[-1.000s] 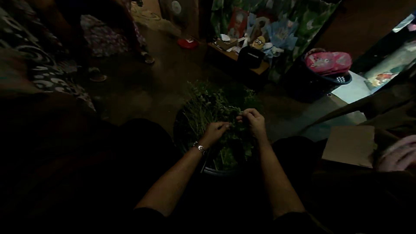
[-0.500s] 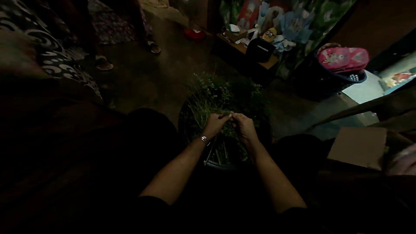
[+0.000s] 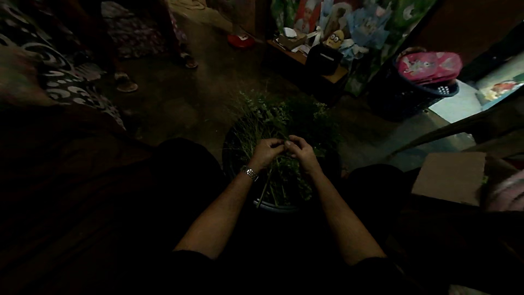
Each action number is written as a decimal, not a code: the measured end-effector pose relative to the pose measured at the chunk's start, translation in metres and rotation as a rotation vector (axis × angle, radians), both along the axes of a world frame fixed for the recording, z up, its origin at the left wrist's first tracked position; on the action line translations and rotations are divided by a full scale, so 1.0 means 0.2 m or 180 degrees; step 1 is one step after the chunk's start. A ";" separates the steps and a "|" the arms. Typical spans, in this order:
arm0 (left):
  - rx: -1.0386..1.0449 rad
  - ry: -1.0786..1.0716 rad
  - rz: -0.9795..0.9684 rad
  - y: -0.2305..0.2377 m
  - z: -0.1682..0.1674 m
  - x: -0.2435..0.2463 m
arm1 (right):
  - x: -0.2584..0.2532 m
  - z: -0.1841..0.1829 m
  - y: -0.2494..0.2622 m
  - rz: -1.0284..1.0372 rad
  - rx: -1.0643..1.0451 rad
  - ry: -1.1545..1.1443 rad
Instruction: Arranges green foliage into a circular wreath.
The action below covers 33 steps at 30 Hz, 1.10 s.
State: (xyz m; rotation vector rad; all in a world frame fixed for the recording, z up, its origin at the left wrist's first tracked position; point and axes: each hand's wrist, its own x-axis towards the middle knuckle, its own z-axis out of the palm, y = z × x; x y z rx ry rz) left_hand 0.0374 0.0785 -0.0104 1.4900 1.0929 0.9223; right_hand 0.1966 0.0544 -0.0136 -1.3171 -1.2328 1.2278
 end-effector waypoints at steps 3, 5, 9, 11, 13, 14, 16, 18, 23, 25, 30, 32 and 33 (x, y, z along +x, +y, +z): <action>0.0140 0.0206 -0.0263 0.00 -0.01 -0.01 | 0.01 0.03 0.00 0.0208 -0.0042 -0.0170; 0.0128 0.0273 -0.0317 0.00 -0.01 -0.01 | 0.01 0.03 0.01 0.0122 -0.0043 -0.0167; -0.0105 -0.0033 -0.0227 -0.01 0.01 0.00 | 0.01 0.02 0.02 -0.0131 -0.0123 0.0385; -0.0269 -0.0270 -0.0151 -0.02 0.01 0.01 | 0.01 0.01 0.02 -0.0206 -0.0092 0.0577; -0.0365 -0.0498 -0.0093 -0.01 -0.02 0.02 | 0.01 0.01 0.01 -0.0251 -0.0025 0.0526; -0.0391 -0.0623 -0.0069 -0.01 -0.03 0.03 | 0.01 0.02 0.01 -0.0274 -0.0004 0.0438; -0.0423 -0.0790 -0.0038 -0.01 -0.05 0.04 | 0.00 0.05 0.00 -0.0285 0.0058 0.0227; -0.0408 -0.0833 -0.0009 -0.01 -0.05 0.04 | 0.02 0.06 0.00 -0.0180 0.0194 -0.0053; -0.0016 -0.0261 -0.0138 -0.01 0.00 0.00 | 0.09 0.10 -0.01 0.0320 0.0414 -0.0689; 0.0210 -0.0032 -0.0241 -0.01 -0.02 -0.01 | 0.11 0.13 -0.01 0.0445 0.0309 -0.0800; 0.0159 0.0273 -0.0391 -0.02 0.01 0.01 | 0.11 0.18 -0.02 0.0494 -0.0222 -0.0581; 0.0082 0.0234 -0.0373 -0.03 0.02 0.02 | 0.10 0.20 -0.03 0.0391 -0.0319 -0.0601; 0.0069 0.0181 -0.0356 -0.04 0.02 0.01 | 0.11 0.21 -0.03 0.0338 -0.0337 -0.0625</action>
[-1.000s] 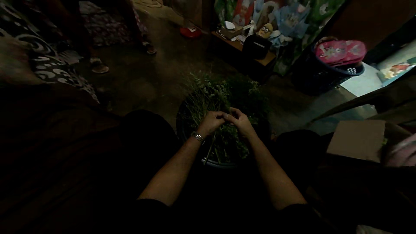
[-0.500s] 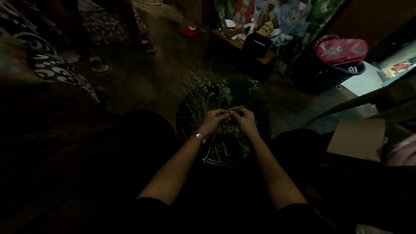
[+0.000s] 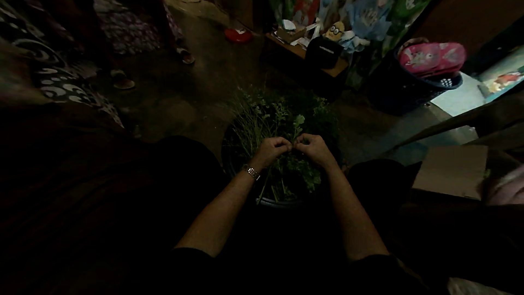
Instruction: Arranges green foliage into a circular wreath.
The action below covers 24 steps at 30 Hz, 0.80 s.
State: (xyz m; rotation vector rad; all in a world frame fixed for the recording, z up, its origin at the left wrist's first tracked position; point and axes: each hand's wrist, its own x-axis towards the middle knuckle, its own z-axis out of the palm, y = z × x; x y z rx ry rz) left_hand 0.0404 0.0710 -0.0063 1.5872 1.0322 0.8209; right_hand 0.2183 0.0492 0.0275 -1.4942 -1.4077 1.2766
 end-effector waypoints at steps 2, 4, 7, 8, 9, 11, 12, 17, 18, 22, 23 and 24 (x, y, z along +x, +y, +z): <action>-0.0009 -0.0188 0.0059 0.01 0.00 -0.02 | 0.06 0.01 0.01 -0.0078 0.0064 -0.0081; -0.0137 -0.0462 0.0104 0.04 -0.02 -0.06 | 0.15 0.01 0.03 -0.0140 0.0188 -0.0042; -0.0334 -0.0764 0.0007 0.04 -0.02 -0.08 | 0.23 0.00 0.04 -0.0247 0.0454 -0.0127; -0.0405 -0.0775 -0.0027 0.03 -0.01 -0.07 | 0.23 0.00 0.03 -0.0257 0.0568 -0.0360; -0.0462 -0.0790 -0.0085 0.02 -0.01 -0.06 | 0.22 -0.01 0.03 -0.0195 0.0596 -0.0580; -0.0470 -0.0755 -0.0198 0.02 -0.02 -0.04 | 0.20 -0.04 0.05 -0.0015 0.0430 -0.0634; -0.0445 -0.0693 -0.0245 0.02 -0.02 -0.04 | 0.18 -0.05 0.06 0.0084 0.0314 -0.0447; -0.0542 -0.0554 -0.0321 0.00 0.00 -0.03 | 0.07 -0.13 0.06 0.0224 -0.0008 0.1166; -0.0515 -0.0541 -0.0338 0.00 0.00 -0.03 | 0.06 -0.14 0.07 0.0210 -0.0038 0.1424; -0.0397 -0.0444 -0.0386 0.00 0.00 -0.04 | 0.03 -0.13 0.05 -0.0027 -0.0019 0.1536; -0.0326 -0.0385 -0.0388 0.01 -0.01 -0.04 | 0.02 -0.12 0.05 -0.0081 0.0043 0.1366; -0.0259 -0.0346 -0.0368 0.00 -0.01 -0.03 | 0.02 -0.12 0.05 -0.0123 0.0106 0.1154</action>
